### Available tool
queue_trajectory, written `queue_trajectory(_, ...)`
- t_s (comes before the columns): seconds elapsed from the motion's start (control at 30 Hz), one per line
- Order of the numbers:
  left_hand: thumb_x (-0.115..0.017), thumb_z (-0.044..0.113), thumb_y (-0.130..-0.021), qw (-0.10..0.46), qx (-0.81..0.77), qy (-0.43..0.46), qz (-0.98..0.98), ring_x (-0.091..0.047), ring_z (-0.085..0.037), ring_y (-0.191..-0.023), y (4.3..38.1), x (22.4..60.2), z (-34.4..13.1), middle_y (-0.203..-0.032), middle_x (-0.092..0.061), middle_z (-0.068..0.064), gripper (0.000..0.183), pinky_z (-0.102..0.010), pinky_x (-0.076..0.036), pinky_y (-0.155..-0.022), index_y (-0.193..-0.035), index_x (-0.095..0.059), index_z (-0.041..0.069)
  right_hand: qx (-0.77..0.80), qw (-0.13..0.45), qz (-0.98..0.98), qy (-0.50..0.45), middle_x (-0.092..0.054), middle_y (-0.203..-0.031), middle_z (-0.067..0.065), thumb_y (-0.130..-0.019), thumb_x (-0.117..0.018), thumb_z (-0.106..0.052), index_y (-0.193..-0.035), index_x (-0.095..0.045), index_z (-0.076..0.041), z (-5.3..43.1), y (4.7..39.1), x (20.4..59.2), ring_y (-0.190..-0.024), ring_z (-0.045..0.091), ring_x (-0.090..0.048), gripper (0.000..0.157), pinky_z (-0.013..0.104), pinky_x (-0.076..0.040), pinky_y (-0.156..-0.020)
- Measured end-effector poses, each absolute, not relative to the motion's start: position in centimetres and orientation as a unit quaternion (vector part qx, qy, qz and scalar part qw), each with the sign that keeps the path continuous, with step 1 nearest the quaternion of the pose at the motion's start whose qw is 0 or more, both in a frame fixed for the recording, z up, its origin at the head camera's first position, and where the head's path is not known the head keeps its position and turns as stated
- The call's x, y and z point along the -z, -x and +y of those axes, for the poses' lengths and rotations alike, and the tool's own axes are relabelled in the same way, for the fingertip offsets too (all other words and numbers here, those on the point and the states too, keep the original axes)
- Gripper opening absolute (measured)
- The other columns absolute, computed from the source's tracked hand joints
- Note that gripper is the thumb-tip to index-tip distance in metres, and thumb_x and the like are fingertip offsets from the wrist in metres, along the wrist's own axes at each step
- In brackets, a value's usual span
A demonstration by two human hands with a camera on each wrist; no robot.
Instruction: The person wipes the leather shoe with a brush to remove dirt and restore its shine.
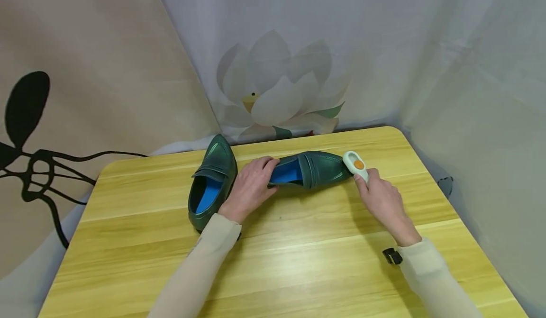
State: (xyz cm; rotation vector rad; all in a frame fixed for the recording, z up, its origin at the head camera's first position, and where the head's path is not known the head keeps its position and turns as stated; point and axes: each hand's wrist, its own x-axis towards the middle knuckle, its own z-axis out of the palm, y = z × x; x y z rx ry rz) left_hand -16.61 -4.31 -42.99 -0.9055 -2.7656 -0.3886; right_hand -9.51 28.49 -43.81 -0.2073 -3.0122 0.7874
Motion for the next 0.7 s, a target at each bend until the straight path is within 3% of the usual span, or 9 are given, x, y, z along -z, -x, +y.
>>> queue_trajectory(0.23, -0.097, 0.016, -0.073, 0.173, 0.115, 0.33, -0.921, -0.052, -0.037, -0.133, 16.6, 44.4, -4.1, -0.146, -0.053, -0.019, 0.081, -0.051, -0.042, -0.113, -0.142, -0.055, 0.006, -0.258, 0.025, -0.963, 0.067, -0.054, -0.07, 0.011, -0.112, -0.037, -0.044, -0.136, -0.046, 0.013, 28.6, 9.8, 43.9, -0.054, 0.026, -0.05, 0.063, 0.037, -0.037, -0.046)
queue_trajectory(0.7, -0.093, 0.013, -0.078, 0.174, 0.122, 0.327, -0.921, -0.051, -0.037, -0.134, 15.6, 46.1, -5.2, -0.149, -0.05, -0.019, 0.076, -0.051, -0.042, -0.113, -0.142, -0.053, 0.008, -0.277, 0.039, -0.959, 0.043, -0.054, -0.072, 0.01, -0.112, -0.038, -0.045, -0.135, -0.047, 0.011, 27.6, 10.1, 43.9, -0.057, 0.025, -0.05, 0.062, 0.037, -0.037, -0.049)
